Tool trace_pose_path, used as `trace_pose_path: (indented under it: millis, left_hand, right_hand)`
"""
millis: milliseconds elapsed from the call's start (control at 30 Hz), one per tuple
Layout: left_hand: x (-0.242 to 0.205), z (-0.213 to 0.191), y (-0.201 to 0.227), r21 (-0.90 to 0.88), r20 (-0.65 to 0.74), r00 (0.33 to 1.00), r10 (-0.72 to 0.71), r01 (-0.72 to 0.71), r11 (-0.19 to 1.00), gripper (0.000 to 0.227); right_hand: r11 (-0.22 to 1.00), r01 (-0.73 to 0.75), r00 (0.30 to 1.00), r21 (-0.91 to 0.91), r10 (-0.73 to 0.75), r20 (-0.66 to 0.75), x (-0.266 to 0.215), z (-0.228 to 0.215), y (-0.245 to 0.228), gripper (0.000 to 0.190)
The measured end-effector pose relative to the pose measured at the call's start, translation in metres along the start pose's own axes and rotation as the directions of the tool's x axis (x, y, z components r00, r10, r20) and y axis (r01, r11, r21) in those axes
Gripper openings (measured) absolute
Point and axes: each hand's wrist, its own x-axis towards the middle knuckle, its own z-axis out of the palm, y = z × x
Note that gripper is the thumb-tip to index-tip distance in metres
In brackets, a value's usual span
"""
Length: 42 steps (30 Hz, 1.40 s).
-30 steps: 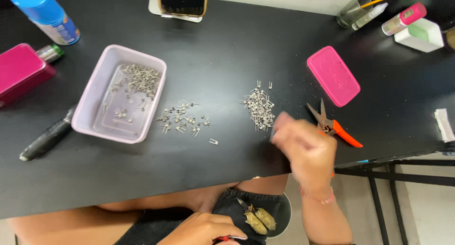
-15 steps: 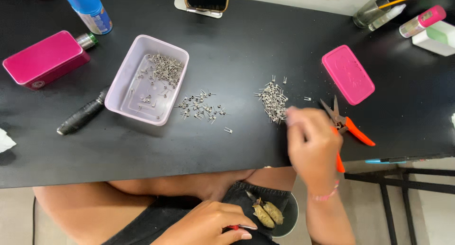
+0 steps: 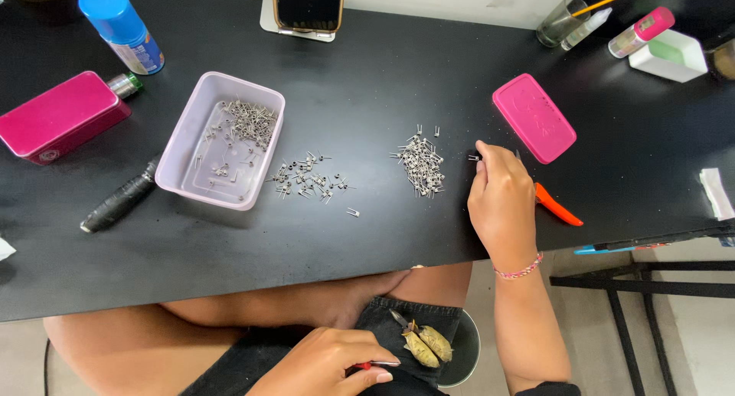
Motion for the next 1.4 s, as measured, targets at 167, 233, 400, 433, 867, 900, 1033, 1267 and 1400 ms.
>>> trace_pose_path:
  millis: [167,233,400,433,867,900,1033,1267,1400]
  left_hand:
    - [-0.001,-0.004,0.007,0.004,0.016,0.997,-0.076,0.076,0.997,0.022]
    - [0.0,-0.005,0.009,0.0,0.018,0.996,-0.084,0.084,0.996,0.022]
    - [0.001,-0.004,0.01,0.015,-0.049,0.999,0.023,-0.023,1.0,0.017]
    - [-0.001,-0.004,0.008,0.017,-0.053,0.998,0.024,-0.023,1.0,0.017]
    - [-0.002,-0.017,0.03,-0.01,-0.085,0.996,0.007,-0.008,1.0,0.017]
    - [-0.002,-0.019,0.033,-0.019,-0.088,0.996,-0.012,0.01,1.0,0.017]
    - [-0.005,-0.018,0.031,-0.009,-0.059,0.995,-0.082,0.081,0.997,0.018]
    - [-0.009,-0.016,0.029,0.011,-0.032,0.996,-0.083,0.084,0.996,0.02]
    - [-0.011,-0.018,0.031,0.008,-0.015,0.992,-0.123,0.124,0.992,0.022]
  right_hand:
    - [0.999,0.036,0.999,-0.005,-0.036,0.007,0.001,0.003,-0.002,0.032]
    - [0.998,0.063,0.998,0.003,-0.063,0.002,0.002,0.003,-0.012,0.034]
    - [0.975,0.084,0.996,0.207,-0.076,-0.044,0.002,-0.002,-0.028,0.048]
    - [0.974,0.088,0.996,0.207,-0.08,-0.045,0.002,-0.007,-0.028,0.048]
    - [0.948,0.149,0.987,0.28,-0.125,-0.104,-0.007,-0.028,-0.072,0.022]
    - [0.925,0.216,0.976,0.312,-0.197,-0.091,-0.006,-0.032,-0.081,0.024]
    - [0.871,0.302,0.949,0.388,-0.313,-0.037,-0.018,-0.025,-0.112,0.029]
    - [0.809,0.386,0.897,0.443,-0.441,0.025,-0.002,-0.012,-0.126,0.02]
    - [0.801,0.412,0.878,0.434,-0.476,0.046,0.006,-0.01,-0.129,0.028]
